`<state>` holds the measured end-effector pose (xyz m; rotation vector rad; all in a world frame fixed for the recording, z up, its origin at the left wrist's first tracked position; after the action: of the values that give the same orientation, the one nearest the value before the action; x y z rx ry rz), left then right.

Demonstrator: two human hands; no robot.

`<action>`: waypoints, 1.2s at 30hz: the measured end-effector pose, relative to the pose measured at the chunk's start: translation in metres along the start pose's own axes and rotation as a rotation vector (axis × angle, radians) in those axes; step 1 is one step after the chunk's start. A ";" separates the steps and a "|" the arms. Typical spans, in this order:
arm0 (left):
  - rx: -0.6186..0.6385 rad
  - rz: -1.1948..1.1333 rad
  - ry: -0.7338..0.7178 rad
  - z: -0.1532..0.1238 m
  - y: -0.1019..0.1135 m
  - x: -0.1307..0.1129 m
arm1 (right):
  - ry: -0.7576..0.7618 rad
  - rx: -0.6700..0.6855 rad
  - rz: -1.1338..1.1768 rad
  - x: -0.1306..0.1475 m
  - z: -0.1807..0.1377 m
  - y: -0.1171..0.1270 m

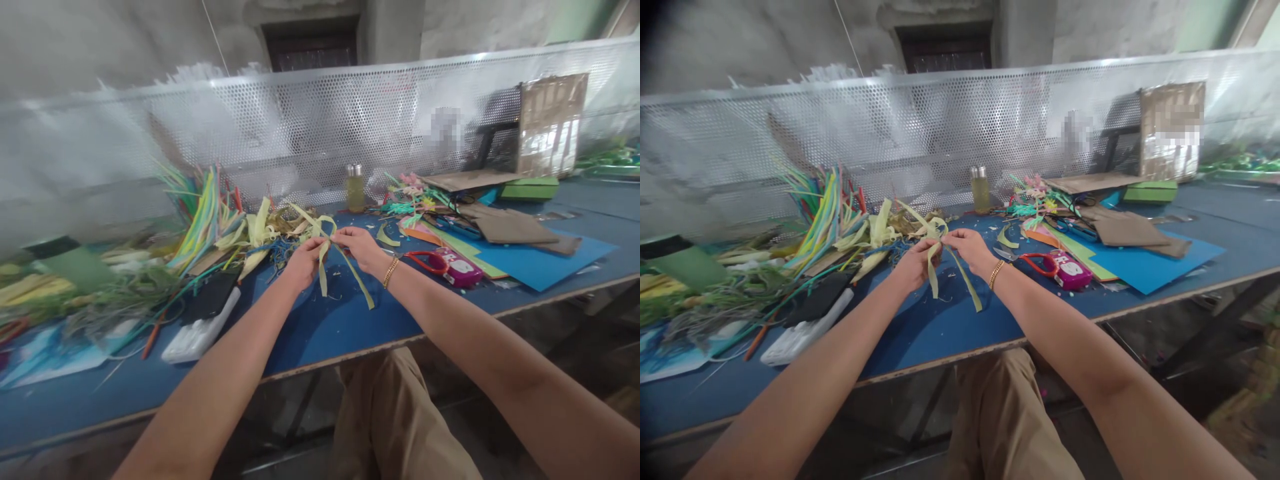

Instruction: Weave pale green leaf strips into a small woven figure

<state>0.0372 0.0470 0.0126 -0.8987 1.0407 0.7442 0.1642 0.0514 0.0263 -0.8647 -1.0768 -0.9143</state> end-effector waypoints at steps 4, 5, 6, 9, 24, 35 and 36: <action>0.023 0.027 0.004 0.001 -0.001 0.001 | 0.009 -0.062 0.078 -0.001 0.001 0.005; 0.023 0.032 0.005 0.001 -0.001 0.001 | 0.017 -0.098 0.093 -0.001 0.002 0.009; 0.026 0.038 0.011 0.001 -0.001 0.001 | 0.024 -0.143 0.107 -0.001 0.002 0.013; 0.043 0.058 0.048 0.001 -0.002 0.005 | 0.043 -0.302 0.160 0.000 0.002 0.031; 0.063 -0.131 -0.002 0.003 -0.002 0.002 | -0.264 -0.011 0.324 -0.007 0.001 0.017; 0.025 -0.029 -0.035 0.001 0.000 -0.001 | -0.080 0.168 0.192 -0.003 0.001 -0.008; 0.041 -0.007 -0.037 0.001 -0.002 -0.001 | -0.101 0.167 0.210 -0.006 0.001 -0.009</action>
<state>0.0388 0.0472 0.0143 -0.8505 1.0162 0.7287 0.1546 0.0503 0.0221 -0.8738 -1.1089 -0.6022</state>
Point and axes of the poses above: each hand's wrist, its own z-axis towards the middle knuckle, its own y-axis out of the back of the hand, x = y × z, the point moved 7 cm from there along z, towards the middle knuckle, and after that the axes turned 14 degrees about x, right-handed, at the moved point
